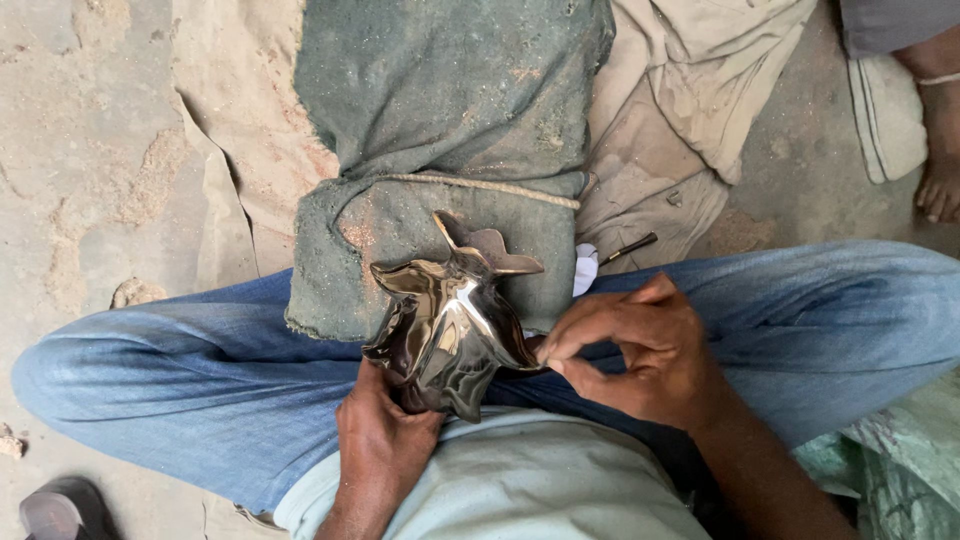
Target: The person sits cross-legged and uses a small metal tool to scrape and polish the surface of a shiny, star-shaped metal object. They rotate the object frequently to access different facets and edges, maintaining a consistent scraping motion throughout the clip.
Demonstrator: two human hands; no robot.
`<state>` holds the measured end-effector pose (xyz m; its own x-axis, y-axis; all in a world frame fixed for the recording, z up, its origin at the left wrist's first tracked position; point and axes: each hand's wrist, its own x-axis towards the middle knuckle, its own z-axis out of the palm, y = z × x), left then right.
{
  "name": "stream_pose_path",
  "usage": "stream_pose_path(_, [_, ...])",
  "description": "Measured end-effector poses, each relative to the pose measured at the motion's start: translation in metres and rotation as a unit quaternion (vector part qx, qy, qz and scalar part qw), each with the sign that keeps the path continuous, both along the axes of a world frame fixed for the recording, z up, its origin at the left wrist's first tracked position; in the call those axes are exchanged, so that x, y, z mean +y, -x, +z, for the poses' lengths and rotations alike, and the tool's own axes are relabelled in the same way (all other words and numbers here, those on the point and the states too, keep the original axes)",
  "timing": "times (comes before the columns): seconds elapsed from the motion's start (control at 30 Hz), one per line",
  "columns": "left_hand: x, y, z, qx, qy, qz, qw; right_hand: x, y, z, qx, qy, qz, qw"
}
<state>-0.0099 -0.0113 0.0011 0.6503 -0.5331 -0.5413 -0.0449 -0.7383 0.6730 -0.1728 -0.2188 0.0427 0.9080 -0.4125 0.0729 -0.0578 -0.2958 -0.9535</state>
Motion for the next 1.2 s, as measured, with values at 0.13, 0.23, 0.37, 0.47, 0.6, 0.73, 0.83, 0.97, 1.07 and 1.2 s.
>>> stream_pose_path(0.13, [-0.001,0.0,0.002,-0.003,-0.012,0.003,1.0,0.007,-0.001,0.0,-0.034,0.022,-0.143,0.989])
stream_pose_path(0.23, [-0.002,-0.001,0.005,-0.025,-0.009,-0.003,1.0,0.015,-0.011,0.0,-0.07,0.018,-0.182,0.981])
stream_pose_path(0.37, [-0.005,-0.003,0.005,-0.023,-0.031,-0.01,0.999,0.021,-0.028,-0.001,-0.033,0.085,-0.203,0.975])
stream_pose_path(0.47, [-0.001,-0.003,0.002,-0.027,-0.032,-0.029,0.999,0.024,-0.038,0.0,-0.041,0.133,-0.198,0.97])
stream_pose_path(0.6, [0.0,-0.001,-0.003,-0.045,-0.033,-0.04,0.998,0.028,-0.048,0.002,-0.076,0.146,-0.192,0.967])
stream_pose_path(0.73, [-0.001,-0.002,-0.004,-0.042,-0.036,-0.044,0.998,0.033,-0.052,0.007,-0.051,0.176,-0.209,0.96])
stream_pose_path(0.83, [-0.001,-0.001,-0.003,-0.04,-0.025,-0.042,0.998,0.036,-0.055,0.01,-0.048,0.19,-0.216,0.957])
stream_pose_path(0.97, [-0.002,-0.002,-0.002,-0.012,-0.044,-0.048,0.998,0.035,-0.056,0.014,-0.03,0.187,-0.215,0.958])
stream_pose_path(1.07, [-0.002,-0.002,-0.001,-0.017,-0.033,-0.051,0.998,0.033,-0.057,0.016,-0.029,0.19,-0.2,0.961])
stream_pose_path(1.2, [-0.003,-0.003,0.0,-0.023,-0.024,-0.054,0.998,0.023,-0.056,0.022,-0.016,0.195,-0.164,0.967])
